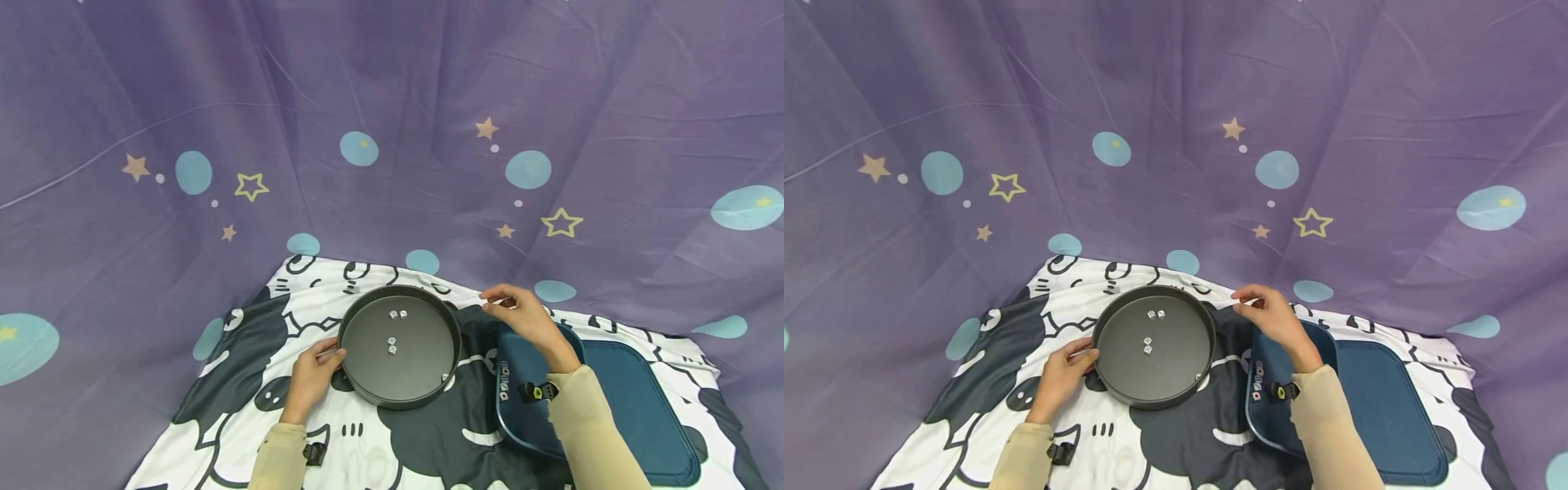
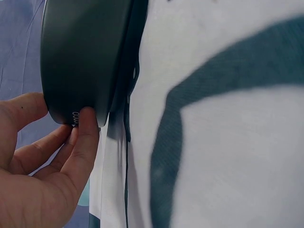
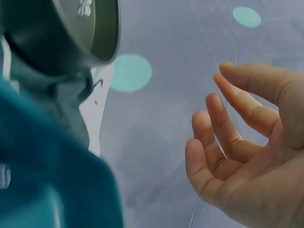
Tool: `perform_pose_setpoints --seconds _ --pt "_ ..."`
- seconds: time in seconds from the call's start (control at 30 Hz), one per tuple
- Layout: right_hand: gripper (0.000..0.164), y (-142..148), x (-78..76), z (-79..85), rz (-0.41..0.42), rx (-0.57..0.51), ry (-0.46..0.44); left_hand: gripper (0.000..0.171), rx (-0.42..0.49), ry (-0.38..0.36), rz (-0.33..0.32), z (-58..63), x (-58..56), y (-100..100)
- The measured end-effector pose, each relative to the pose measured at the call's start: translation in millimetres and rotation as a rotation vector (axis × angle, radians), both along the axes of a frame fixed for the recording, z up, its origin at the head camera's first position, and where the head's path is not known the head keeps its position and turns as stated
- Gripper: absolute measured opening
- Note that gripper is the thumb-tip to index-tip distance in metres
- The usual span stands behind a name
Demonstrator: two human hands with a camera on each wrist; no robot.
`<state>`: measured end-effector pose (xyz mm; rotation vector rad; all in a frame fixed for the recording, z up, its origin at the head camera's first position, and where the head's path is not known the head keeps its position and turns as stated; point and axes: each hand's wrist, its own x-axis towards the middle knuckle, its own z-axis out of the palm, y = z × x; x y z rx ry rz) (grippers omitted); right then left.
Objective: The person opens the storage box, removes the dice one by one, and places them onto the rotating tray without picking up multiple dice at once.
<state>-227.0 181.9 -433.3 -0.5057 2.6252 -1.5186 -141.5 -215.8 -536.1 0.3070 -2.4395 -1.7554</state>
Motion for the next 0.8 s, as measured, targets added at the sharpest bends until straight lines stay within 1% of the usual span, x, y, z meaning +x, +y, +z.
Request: perform_pose_setpoints --seconds 0.13,0.33,0.53,0.7,0.8 --pt "0.022 15 4.8 -7.2 -0.024 0.018 -0.034 0.035 0.002 -0.005 0.002 -0.8 0.1 0" --pt "0.024 34 11.0 -22.7 -0.028 -0.002 -0.058 0.035 -0.002 -0.005 0.003 -0.3 0.2 0" --pt "0.025 50 16.1 -44.0 -0.043 -0.009 -0.085 0.034 0.003 -0.006 0.004 0.2 0.4 1" --pt "0.023 60 16.0 -64.4 -0.069 0.004 -0.094 0.035 0.005 -0.005 -0.002 0.9 0.3 1" --pt "0.024 64 15.3 -73.6 -0.034 -0.004 -0.121 0.035 0.003 -0.005 -0.001 1.0 0.1 1"
